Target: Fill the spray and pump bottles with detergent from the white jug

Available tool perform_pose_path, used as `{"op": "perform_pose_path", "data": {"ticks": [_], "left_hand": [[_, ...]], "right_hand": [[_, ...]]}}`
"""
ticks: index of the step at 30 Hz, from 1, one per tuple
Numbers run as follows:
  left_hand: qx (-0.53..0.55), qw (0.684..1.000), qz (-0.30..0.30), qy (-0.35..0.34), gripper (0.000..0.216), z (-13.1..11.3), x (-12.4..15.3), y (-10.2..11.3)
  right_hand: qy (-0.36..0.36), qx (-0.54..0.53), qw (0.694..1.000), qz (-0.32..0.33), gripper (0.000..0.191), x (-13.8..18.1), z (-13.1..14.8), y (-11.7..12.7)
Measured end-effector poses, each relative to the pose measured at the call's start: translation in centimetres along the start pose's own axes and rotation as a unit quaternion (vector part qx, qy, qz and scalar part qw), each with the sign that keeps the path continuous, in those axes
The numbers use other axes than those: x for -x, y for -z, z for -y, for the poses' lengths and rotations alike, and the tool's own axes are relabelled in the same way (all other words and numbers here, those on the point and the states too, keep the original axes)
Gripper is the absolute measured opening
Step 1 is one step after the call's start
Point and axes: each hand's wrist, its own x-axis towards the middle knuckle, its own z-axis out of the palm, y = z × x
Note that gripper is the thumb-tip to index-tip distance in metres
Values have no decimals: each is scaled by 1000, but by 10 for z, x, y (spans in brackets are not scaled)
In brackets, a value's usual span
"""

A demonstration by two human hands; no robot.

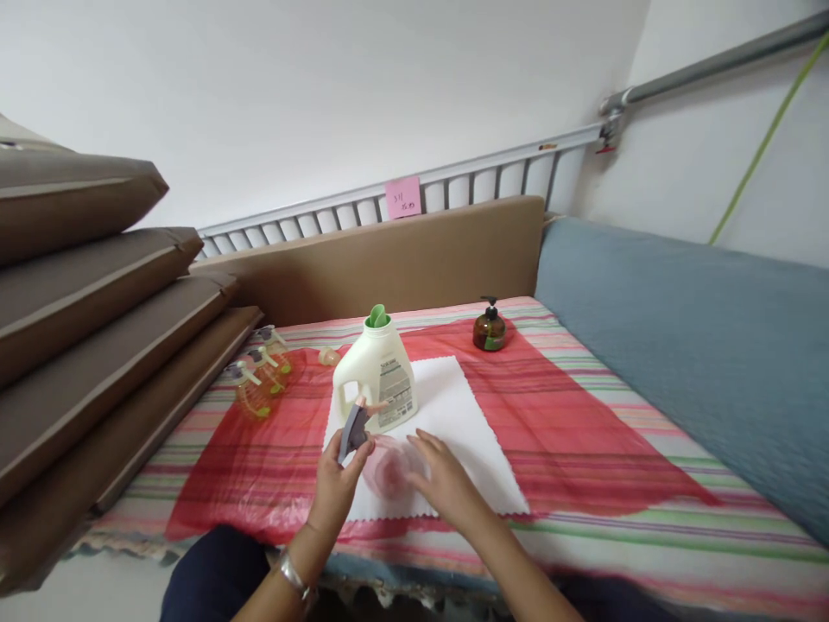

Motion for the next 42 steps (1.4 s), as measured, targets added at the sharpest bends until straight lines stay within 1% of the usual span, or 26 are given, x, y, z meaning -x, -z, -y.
{"op": "perform_pose_path", "data": {"ticks": [2, 3, 4, 7, 9, 10, 11, 13, 15, 18, 22, 28, 36, 42], "left_hand": [[-12, 999, 26, -13, 26, -2, -1, -2], [-16, 999, 37, -21, 25, -2, -2, -3], [-17, 998, 44, -28, 23, -3, -3, -4], [2, 998, 50, -39, 21, -3, -7, -7], [31, 998, 51, -30, 24, -2, -9, -8], [43, 998, 50, -25, 24, -1, -9, -8], [50, 997, 52, -21, 24, 0, -10, -8], [51, 997, 54, -29, 24, 3, -9, -9], [51, 997, 50, -42, 27, 9, -9, -10], [60, 997, 33, -45, 28, 19, -10, -13], [65, 996, 30, -49, 28, 29, -14, -13], [70, 994, 42, -75, 30, 35, -16, -12], [54, 994, 40, -85, 30, 38, -15, -14], [22, 995, 32, -92, 33, 33, -10, -14]], "right_hand": [[68, 68, 994, -60, 45, 4, 29, 21], [111, 101, 986, -71, 45, 5, 45, 30], [157, 138, 976, -56, 47, 4, 61, 37], [270, 252, 929, 40, 49, -8, 103, 45], [307, 315, 893, 91, 45, -22, 120, 43], [314, 342, 878, 113, 42, -29, 126, 41], [310, 368, 866, 135, 38, -36, 130, 38], [281, 408, 852, 169, 28, -48, 137, 34], [243, 431, 848, 188, 17, -55, 142, 31], [201, 444, 852, 191, 11, -59, 145, 28], [140, 457, 863, 162, 12, -55, 143, 23], [71, 459, 877, 125, 16, -46, 135, 11], [10, 438, 891, 117, 19, -44, 123, 1], [-17, 423, 898, 122, 18, -47, 126, -1]]}}
